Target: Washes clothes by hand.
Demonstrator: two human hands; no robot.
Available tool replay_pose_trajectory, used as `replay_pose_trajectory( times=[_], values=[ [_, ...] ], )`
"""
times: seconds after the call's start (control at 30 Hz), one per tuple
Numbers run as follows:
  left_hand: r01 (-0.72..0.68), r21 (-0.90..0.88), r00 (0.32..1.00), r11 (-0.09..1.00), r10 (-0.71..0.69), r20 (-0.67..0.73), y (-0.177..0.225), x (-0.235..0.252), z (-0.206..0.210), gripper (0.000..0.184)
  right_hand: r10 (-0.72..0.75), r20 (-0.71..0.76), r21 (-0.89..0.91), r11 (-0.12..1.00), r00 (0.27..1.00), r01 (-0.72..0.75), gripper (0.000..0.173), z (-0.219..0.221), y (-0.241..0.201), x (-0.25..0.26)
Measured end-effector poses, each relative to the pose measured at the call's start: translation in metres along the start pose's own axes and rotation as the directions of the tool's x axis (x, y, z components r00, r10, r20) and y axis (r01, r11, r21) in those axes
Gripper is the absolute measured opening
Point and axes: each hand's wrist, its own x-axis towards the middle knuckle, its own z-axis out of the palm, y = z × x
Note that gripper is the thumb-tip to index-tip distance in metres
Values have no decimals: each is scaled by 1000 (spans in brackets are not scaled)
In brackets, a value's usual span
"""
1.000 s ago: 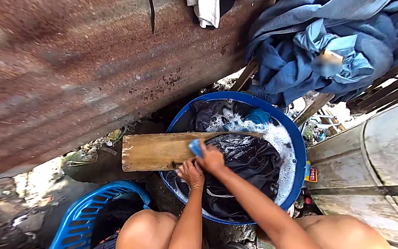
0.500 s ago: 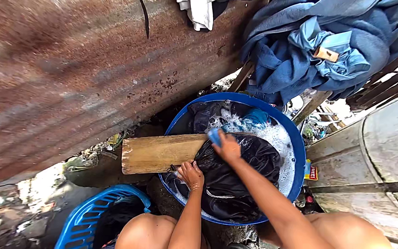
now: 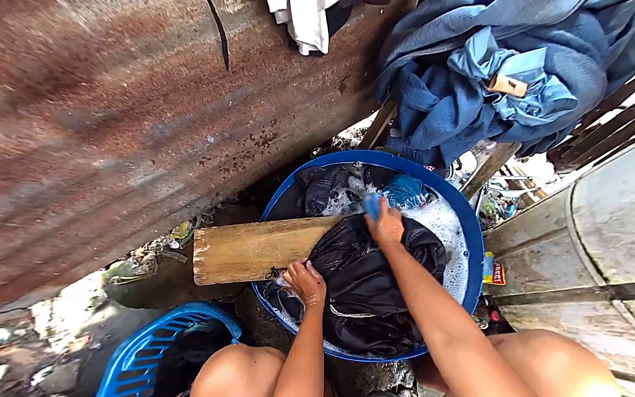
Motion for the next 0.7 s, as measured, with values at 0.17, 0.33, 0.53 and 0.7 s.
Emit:
replay_pose_trajectory(
  times=[0.17, 0.33, 0.53, 0.7],
  values=[
    [6, 54, 1000, 999, -7, 11, 0, -1, 2, 31, -192, 265, 68, 981, 945, 180, 76, 39, -74, -84],
    [-12, 14, 1000, 1000, 12, -1, -1, 1, -2, 28, -220, 197, -42, 972, 955, 232, 66, 15, -29, -43],
    [-11, 21, 1000, 1000, 11, -21, 3, 0, 6, 27, -20, 79, 62, 998, 997, 15, 76, 20, -39, -46],
    [-44, 4, 998, 999, 44, -39, -1, -1, 4, 27, -312, 311, -27, 941, 898, 336, 63, 28, -58, -72]
  ],
)
